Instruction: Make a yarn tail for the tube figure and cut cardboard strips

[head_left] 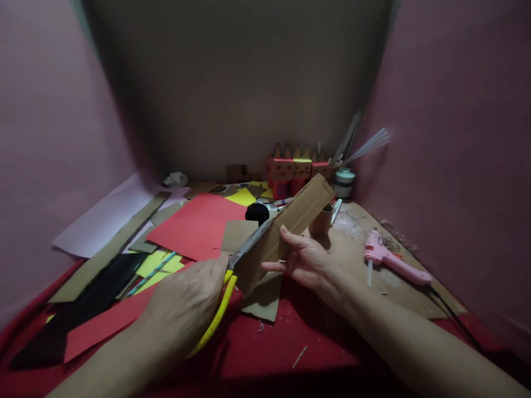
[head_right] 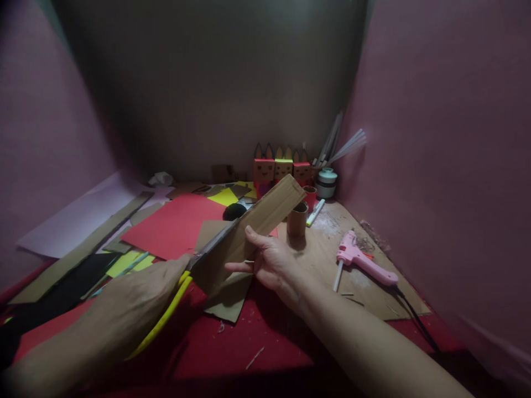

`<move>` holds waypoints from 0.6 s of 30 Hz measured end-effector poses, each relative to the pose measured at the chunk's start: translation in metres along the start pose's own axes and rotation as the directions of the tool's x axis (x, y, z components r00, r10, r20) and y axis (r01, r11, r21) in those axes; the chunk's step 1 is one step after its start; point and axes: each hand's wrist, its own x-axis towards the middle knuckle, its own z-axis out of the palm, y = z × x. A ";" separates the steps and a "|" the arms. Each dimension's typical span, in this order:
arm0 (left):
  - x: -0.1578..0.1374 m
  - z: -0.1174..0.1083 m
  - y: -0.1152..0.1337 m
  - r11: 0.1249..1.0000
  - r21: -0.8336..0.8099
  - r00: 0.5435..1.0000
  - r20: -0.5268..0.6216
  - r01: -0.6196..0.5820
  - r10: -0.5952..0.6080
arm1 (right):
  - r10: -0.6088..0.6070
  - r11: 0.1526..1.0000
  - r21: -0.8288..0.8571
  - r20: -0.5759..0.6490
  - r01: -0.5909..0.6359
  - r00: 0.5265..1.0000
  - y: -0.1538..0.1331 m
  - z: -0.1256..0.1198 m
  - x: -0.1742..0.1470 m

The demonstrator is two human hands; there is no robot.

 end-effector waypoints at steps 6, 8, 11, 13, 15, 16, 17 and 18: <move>-0.003 -0.009 0.005 0.998 0.061 0.993 0.117 0.020 -0.027 | -0.001 1.000 0.005 0.000 0.001 1.000 0.001 0.000 0.000; -0.004 -0.010 0.005 0.999 0.043 0.992 0.121 0.029 -0.034 | 0.005 1.000 0.013 0.009 -0.005 1.000 0.001 0.000 -0.001; -0.004 -0.009 0.007 0.999 -0.033 0.995 0.093 0.041 -0.038 | 0.003 1.000 0.021 0.016 -0.003 1.000 0.001 0.000 -0.001; -0.003 -0.010 0.010 0.993 -0.100 0.995 0.082 0.057 -0.049 | 0.005 1.000 0.023 0.012 -0.005 1.000 0.000 0.001 -0.001; -0.002 -0.012 0.014 0.983 -0.163 0.993 0.087 0.089 -0.075 | 0.003 1.000 0.025 0.000 -0.003 1.000 0.000 0.001 -0.001; -0.002 -0.013 0.015 0.975 -0.191 0.992 0.086 0.111 -0.096 | -0.001 1.000 0.025 -0.005 0.001 1.000 0.000 0.001 -0.001; -0.001 -0.014 0.016 0.967 -0.216 0.990 0.078 0.133 -0.118 | -0.005 1.000 0.022 -0.009 0.005 1.000 0.000 0.001 0.000; 0.000 -0.014 0.017 0.960 -0.237 0.988 0.068 0.152 -0.140 | -0.007 1.000 0.018 -0.011 0.008 1.000 0.000 0.000 0.000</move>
